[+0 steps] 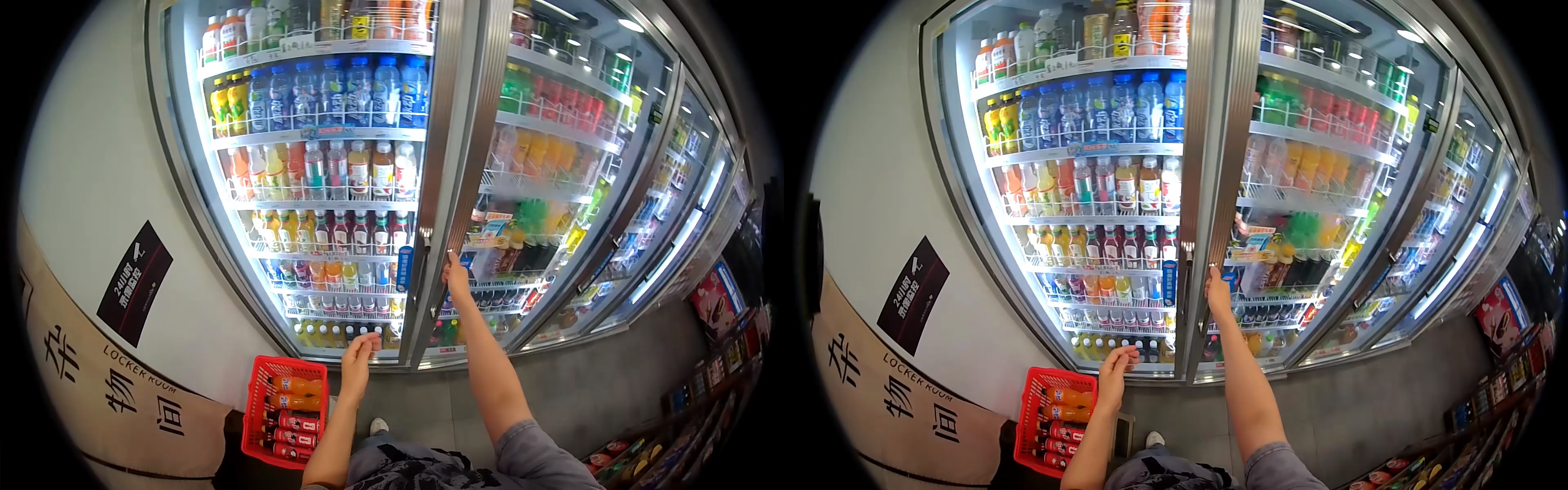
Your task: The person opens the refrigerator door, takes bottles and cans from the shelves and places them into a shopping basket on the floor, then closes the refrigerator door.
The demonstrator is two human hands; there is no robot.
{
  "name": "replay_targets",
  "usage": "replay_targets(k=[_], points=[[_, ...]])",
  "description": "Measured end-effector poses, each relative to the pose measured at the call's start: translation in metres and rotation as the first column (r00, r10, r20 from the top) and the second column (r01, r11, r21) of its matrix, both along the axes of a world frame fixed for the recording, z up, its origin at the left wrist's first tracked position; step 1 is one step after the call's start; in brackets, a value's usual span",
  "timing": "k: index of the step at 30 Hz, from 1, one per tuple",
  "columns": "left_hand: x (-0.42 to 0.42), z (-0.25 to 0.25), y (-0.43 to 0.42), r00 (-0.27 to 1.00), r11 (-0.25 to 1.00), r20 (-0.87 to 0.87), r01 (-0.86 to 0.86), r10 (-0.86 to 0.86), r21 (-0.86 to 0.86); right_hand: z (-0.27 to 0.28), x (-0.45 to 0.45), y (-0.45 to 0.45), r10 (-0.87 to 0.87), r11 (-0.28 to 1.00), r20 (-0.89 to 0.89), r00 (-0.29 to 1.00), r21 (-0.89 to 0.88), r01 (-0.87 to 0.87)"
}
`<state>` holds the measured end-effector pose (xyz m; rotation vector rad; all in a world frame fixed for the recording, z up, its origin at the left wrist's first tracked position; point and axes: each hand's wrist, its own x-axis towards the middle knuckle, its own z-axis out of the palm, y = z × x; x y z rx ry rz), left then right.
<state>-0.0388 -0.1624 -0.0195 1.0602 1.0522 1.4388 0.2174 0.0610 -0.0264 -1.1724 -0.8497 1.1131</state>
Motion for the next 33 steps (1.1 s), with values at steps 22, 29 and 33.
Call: replay_targets(k=[22,29,33], points=[[0.166,0.002,-0.091,0.951,0.951,-0.006,0.309,-0.309,0.015,0.012,0.091,-0.332,-0.529,0.849,0.484,0.697,0.301,0.435],[0.209,0.018,-0.104,0.913,0.912,0.015,0.407,-0.408,0.049,0.019,0.139,-0.402,-0.659,0.748,0.451,0.602,0.309,0.587],[0.232,0.032,-0.099,0.885,0.882,0.015,0.463,-0.466,0.083,0.019,0.167,-0.431,-0.733,0.677,0.400,0.551,0.350,0.647]])
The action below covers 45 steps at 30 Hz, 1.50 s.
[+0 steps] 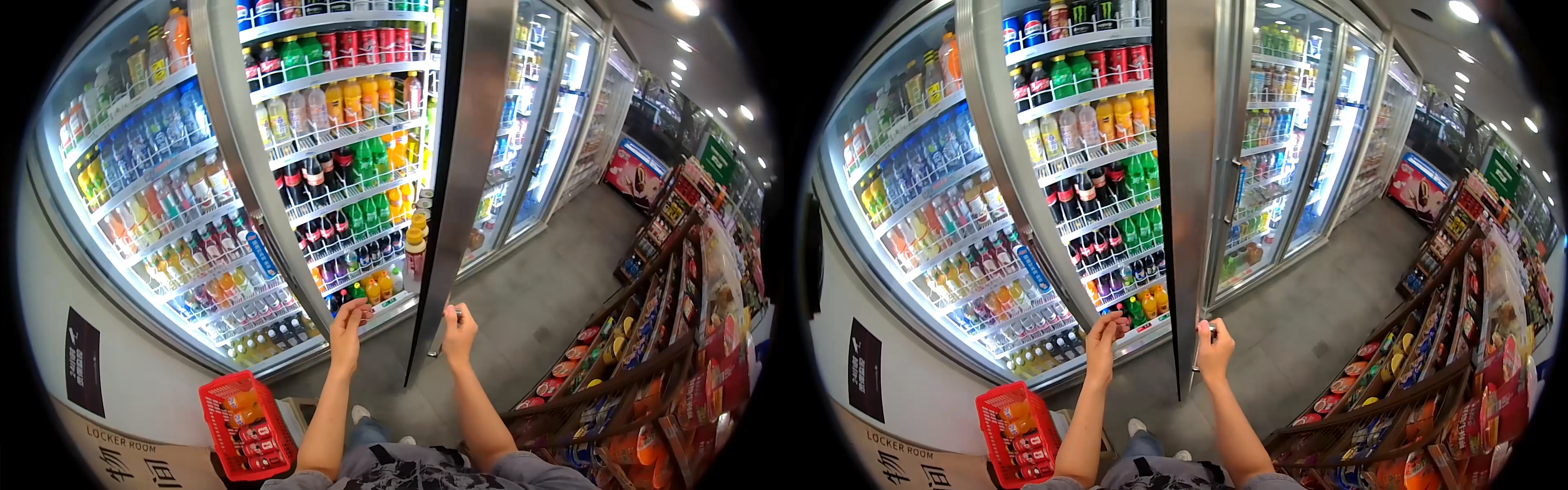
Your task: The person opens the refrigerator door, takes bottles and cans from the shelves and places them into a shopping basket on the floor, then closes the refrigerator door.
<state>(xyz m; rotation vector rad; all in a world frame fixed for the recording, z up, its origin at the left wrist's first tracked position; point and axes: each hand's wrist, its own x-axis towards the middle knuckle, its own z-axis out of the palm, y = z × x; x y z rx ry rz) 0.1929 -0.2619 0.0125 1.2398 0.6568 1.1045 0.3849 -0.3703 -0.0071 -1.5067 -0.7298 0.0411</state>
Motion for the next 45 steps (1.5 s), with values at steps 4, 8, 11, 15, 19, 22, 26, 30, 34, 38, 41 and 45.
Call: replay_targets(k=[4,8,11,15,19,22,26,30,34,38,41,45], points=[[0.017,0.015,0.004,0.999,0.999,-0.010,0.046,-0.046,0.000,0.000,0.022,-0.019,-0.147,0.985,0.012,0.989,0.098,0.145],[0.043,0.024,0.020,0.992,0.991,0.016,0.129,-0.129,0.024,0.004,0.047,-0.038,-0.313,0.943,-0.002,0.950,0.114,0.311],[0.073,0.027,0.038,0.976,0.975,0.026,0.214,-0.215,0.056,-0.001,0.074,-0.047,-0.396,0.913,0.022,0.918,0.119,0.391],[0.109,0.038,0.055,0.940,0.938,0.041,0.335,-0.340,0.090,-0.021,0.123,-0.061,-0.361,0.906,-0.155,0.920,0.174,0.385],[0.127,0.053,0.071,0.912,0.911,0.014,0.407,-0.409,0.070,-0.064,0.199,-0.072,-0.421,0.809,-0.255,0.871,0.330,0.487],[0.132,0.053,0.087,0.903,0.900,0.013,0.426,-0.429,0.091,-0.057,0.233,-0.086,-0.385,0.745,-0.453,0.804,0.361,0.560],[0.130,0.045,0.113,0.894,0.892,0.028,0.445,-0.448,0.077,0.031,0.165,-0.049,-0.877,0.402,-0.209,0.433,0.175,0.899],[0.126,0.042,0.139,0.909,0.909,0.042,0.414,-0.415,0.043,0.052,0.110,0.032,-0.775,0.630,0.125,0.620,0.237,0.740],[0.123,0.038,0.169,0.930,0.929,0.018,0.365,-0.367,0.058,0.058,0.103,0.114,-0.556,0.825,0.179,0.812,0.236,0.513],[0.119,0.041,0.202,0.963,0.963,-0.050,0.266,-0.264,0.035,0.057,0.114,0.183,-0.168,0.985,0.189,0.967,0.077,0.156],[0.123,0.033,0.228,0.980,0.980,-0.036,0.195,-0.194,0.043,0.054,0.126,0.232,0.027,0.997,0.160,0.987,0.066,-0.038],[0.133,0.038,0.258,0.995,0.994,-0.033,0.100,-0.099,0.040,0.045,0.141,0.298,0.236,0.963,0.108,0.966,0.110,-0.248]])
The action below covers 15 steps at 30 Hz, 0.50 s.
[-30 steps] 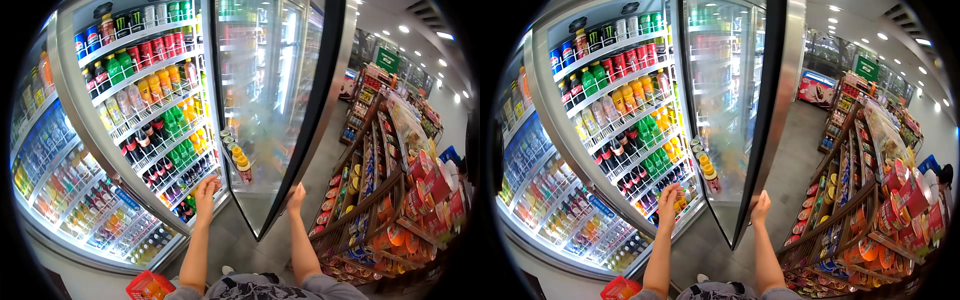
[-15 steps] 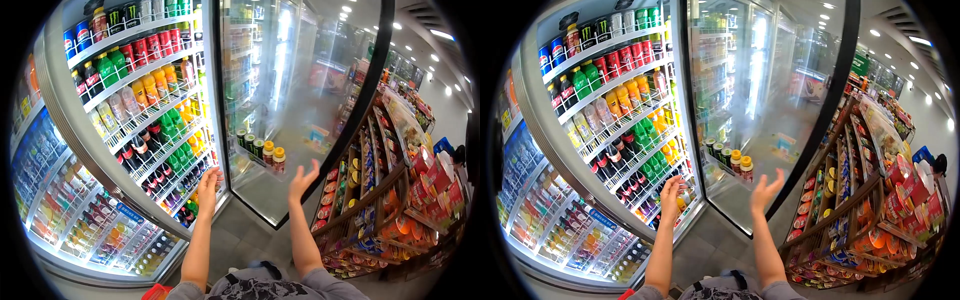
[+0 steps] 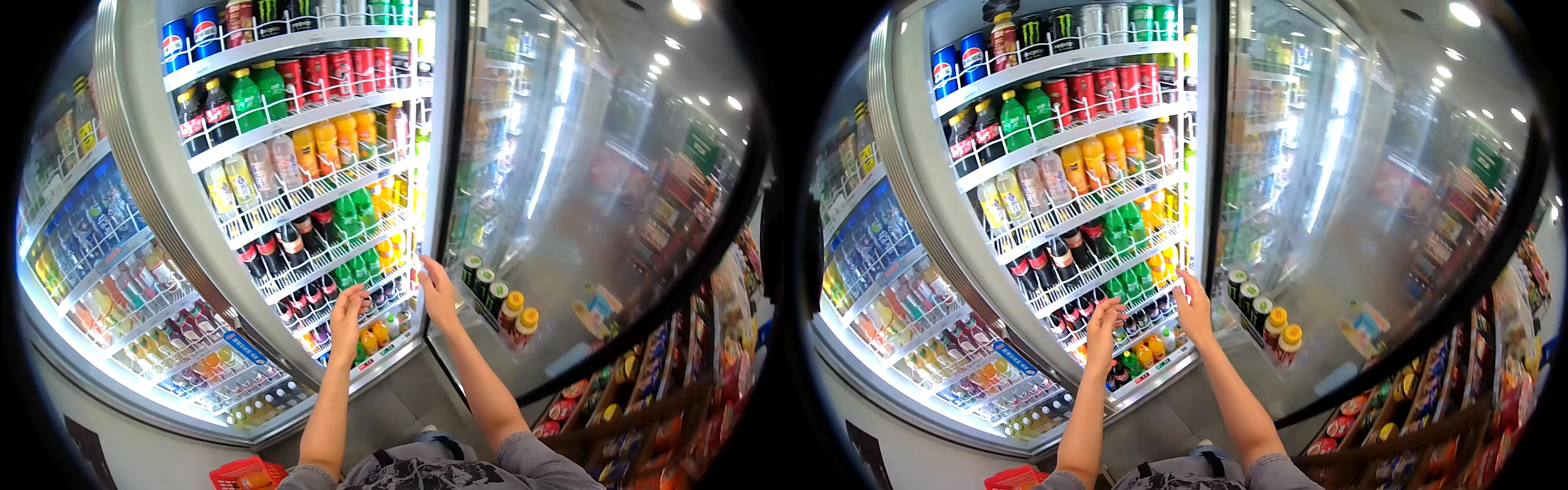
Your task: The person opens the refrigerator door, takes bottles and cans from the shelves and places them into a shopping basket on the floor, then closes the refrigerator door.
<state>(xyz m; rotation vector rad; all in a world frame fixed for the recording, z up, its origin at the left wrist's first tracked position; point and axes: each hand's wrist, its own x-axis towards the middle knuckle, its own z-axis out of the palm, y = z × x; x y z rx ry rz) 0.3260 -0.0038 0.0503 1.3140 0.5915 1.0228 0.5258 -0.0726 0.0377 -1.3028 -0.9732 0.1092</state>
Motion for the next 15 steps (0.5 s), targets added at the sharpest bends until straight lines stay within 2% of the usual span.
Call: replay_targets(k=[3,5,9,12,13,15], points=[[0.008,-0.001,0.018,0.998,0.998,-0.001,-0.058,0.058,-0.032,0.009,-0.001,0.028,0.195,0.970,-0.193,0.962,-0.106,-0.218],[0.009,-0.006,0.034,0.996,0.997,-0.049,-0.074,0.075,0.011,0.000,0.004,0.055,0.234,0.958,-0.083,0.969,-0.149,-0.244],[0.007,-0.018,0.070,0.987,0.990,-0.078,-0.142,0.140,-0.015,-0.007,0.002,0.095,0.301,0.931,-0.111,0.947,-0.179,-0.317],[0.000,-0.021,0.105,0.986,0.984,-0.067,-0.160,0.155,-0.077,-0.006,-0.005,0.128,0.321,0.924,-0.056,0.946,-0.203,-0.325],[-0.002,-0.023,0.117,0.986,0.981,-0.053,-0.161,0.156,-0.107,-0.003,-0.007,0.136,0.337,0.899,-0.135,0.932,-0.249,-0.361],[-0.010,-0.027,0.139,0.983,0.976,-0.045,-0.180,0.175,-0.124,-0.005,-0.017,0.162,0.346,0.909,-0.175,0.922,-0.181,-0.376]])
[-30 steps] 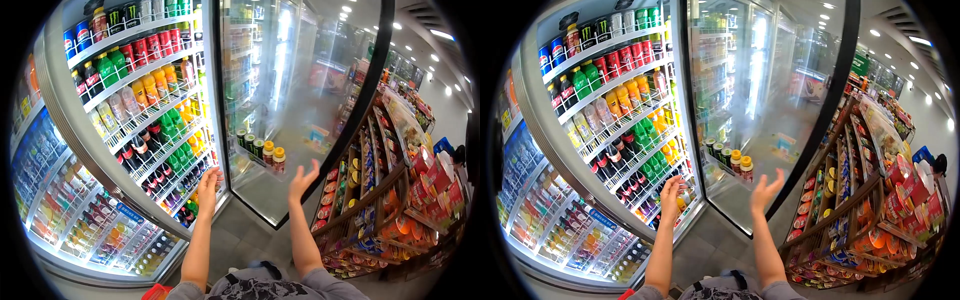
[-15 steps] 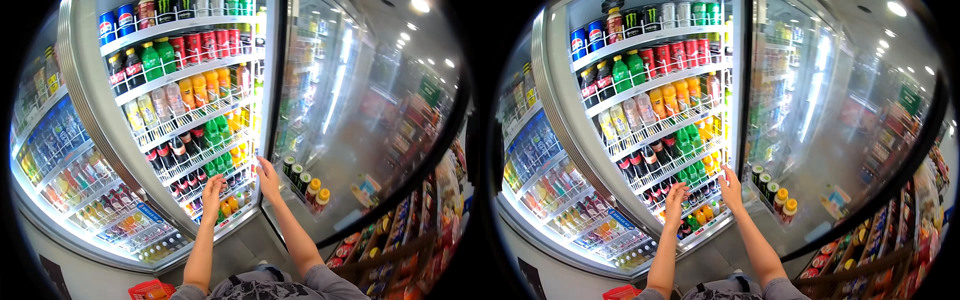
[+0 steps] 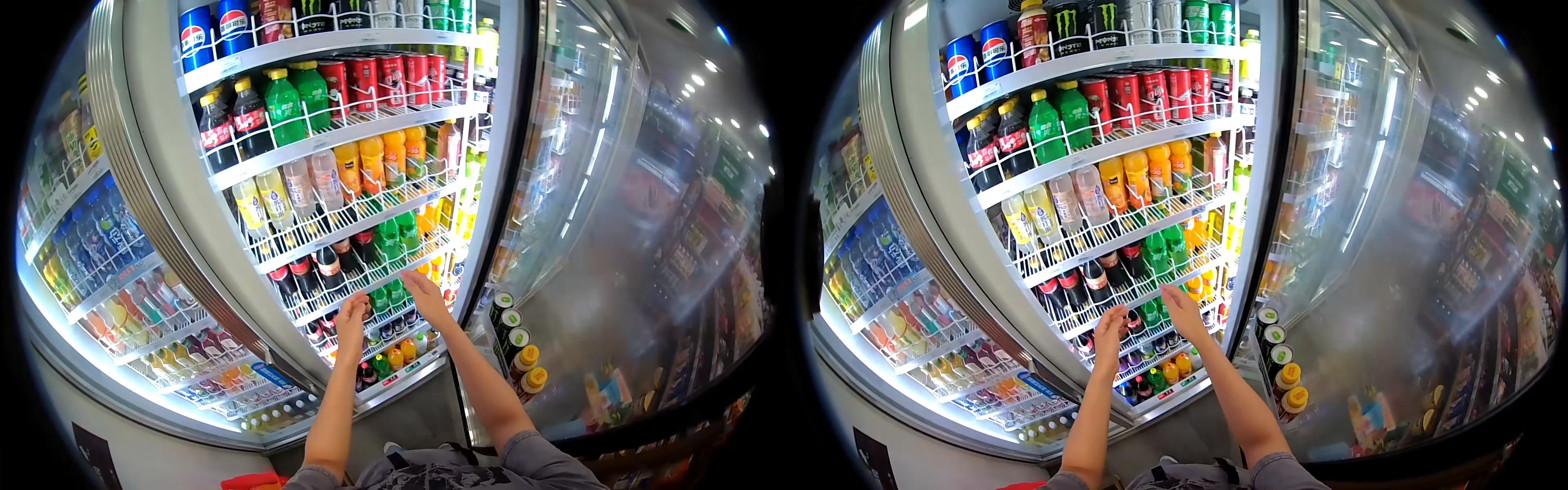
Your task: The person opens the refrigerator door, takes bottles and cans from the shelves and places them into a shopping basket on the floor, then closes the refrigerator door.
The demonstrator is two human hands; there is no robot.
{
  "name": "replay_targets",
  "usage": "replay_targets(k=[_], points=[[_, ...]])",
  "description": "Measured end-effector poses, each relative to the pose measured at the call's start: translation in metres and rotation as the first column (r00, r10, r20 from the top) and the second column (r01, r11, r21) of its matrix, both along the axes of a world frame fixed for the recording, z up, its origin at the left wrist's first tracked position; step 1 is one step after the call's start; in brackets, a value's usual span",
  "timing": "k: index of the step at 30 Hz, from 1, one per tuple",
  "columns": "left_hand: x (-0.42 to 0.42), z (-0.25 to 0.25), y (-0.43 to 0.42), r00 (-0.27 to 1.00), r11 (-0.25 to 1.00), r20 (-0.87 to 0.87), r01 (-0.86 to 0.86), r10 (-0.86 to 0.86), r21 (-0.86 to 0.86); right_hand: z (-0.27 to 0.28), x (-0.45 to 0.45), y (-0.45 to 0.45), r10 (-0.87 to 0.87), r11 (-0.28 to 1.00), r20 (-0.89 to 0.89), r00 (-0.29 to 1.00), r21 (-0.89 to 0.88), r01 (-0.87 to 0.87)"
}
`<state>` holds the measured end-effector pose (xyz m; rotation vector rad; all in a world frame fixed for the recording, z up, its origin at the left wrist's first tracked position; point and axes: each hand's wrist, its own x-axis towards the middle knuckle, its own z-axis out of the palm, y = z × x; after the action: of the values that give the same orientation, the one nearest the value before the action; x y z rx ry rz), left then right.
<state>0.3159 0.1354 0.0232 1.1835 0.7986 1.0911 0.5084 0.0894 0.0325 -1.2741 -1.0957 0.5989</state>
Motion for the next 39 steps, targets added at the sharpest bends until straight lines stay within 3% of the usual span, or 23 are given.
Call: replay_targets(k=[4,6,8,10,12,14,18,20,21,22,24,25,28,29,30,32,34,37,39], points=[[-0.009,-0.007,0.042,0.998,0.998,0.006,-0.062,0.062,0.015,-0.004,-0.023,0.044,0.013,1.000,0.014,1.000,-0.009,-0.013],[-0.012,-0.002,0.054,0.995,0.994,0.055,-0.084,0.087,-0.069,-0.004,-0.035,0.062,0.034,0.999,0.030,0.999,-0.025,-0.033],[-0.011,-0.043,0.092,0.982,0.988,0.108,-0.154,0.156,-0.030,-0.011,-0.043,0.084,0.073,0.997,0.084,0.994,0.015,-0.075],[-0.014,-0.030,0.099,0.979,0.980,0.100,-0.165,0.176,-0.108,-0.025,-0.050,0.105,0.161,0.987,-0.034,0.986,-0.019,-0.162],[-0.012,-0.030,0.112,0.956,0.956,0.119,-0.248,0.267,-0.153,-0.030,-0.059,0.122,0.171,0.985,0.056,0.984,-0.017,-0.170],[-0.014,-0.043,0.132,0.957,0.957,0.137,-0.229,0.255,-0.178,-0.031,-0.067,0.129,0.179,0.982,0.005,0.984,-0.065,-0.179],[-0.013,-0.056,0.172,0.954,0.939,0.144,-0.218,0.262,-0.264,-0.037,-0.073,0.158,0.131,0.977,0.032,0.991,-0.172,-0.123],[-0.013,-0.051,0.181,0.951,0.919,0.120,-0.238,0.286,-0.314,-0.052,-0.078,0.185,0.052,0.989,-0.067,0.996,-0.136,-0.061],[-0.013,-0.054,0.188,0.948,0.939,0.161,-0.229,0.275,-0.255,-0.064,-0.077,0.203,0.059,0.991,0.013,0.998,-0.122,-0.057],[-0.010,-0.049,0.189,0.936,0.912,0.124,-0.280,0.329,-0.300,-0.066,-0.077,0.212,0.009,1.000,0.161,0.987,-0.019,-0.006],[-0.019,-0.049,0.200,0.994,0.944,0.025,-0.089,0.102,-0.317,-0.061,-0.076,0.223,0.059,0.991,0.220,0.974,0.101,-0.083],[-0.019,-0.050,0.202,0.994,0.949,0.056,-0.077,0.099,-0.306,-0.057,-0.079,0.226,-0.045,0.997,0.329,0.943,0.073,0.022],[-0.021,-0.058,0.203,0.996,0.941,-0.022,-0.094,0.092,-0.324,-0.054,-0.086,0.243,-0.036,0.999,0.375,0.926,0.025,0.029],[-0.019,-0.062,0.200,0.987,0.927,0.026,-0.139,0.158,-0.349,-0.057,-0.089,0.247,-0.060,0.998,0.460,0.886,0.022,0.056],[-0.021,-0.063,0.198,0.989,0.937,0.016,-0.133,0.146,-0.322,-0.060,-0.091,0.248,-0.063,0.998,0.452,0.890,0.026,0.058],[-0.020,-0.063,0.193,0.988,0.941,-0.017,-0.151,0.154,-0.302,-0.064,-0.092,0.249,0.023,0.986,0.417,0.909,-0.160,0.049],[-0.023,-0.063,0.191,0.990,0.947,-0.023,-0.140,0.139,-0.290,-0.062,-0.098,0.236,-0.018,0.979,0.451,0.892,-0.174,0.107],[-0.029,-0.076,0.182,0.990,0.992,-0.069,-0.126,0.124,-0.024,-0.067,-0.100,0.211,-0.078,0.994,0.386,0.919,0.102,0.042],[-0.030,-0.079,0.177,0.987,0.991,-0.092,-0.133,0.133,0.007,-0.068,-0.104,0.195,-0.082,0.994,0.364,0.928,0.099,0.049]])
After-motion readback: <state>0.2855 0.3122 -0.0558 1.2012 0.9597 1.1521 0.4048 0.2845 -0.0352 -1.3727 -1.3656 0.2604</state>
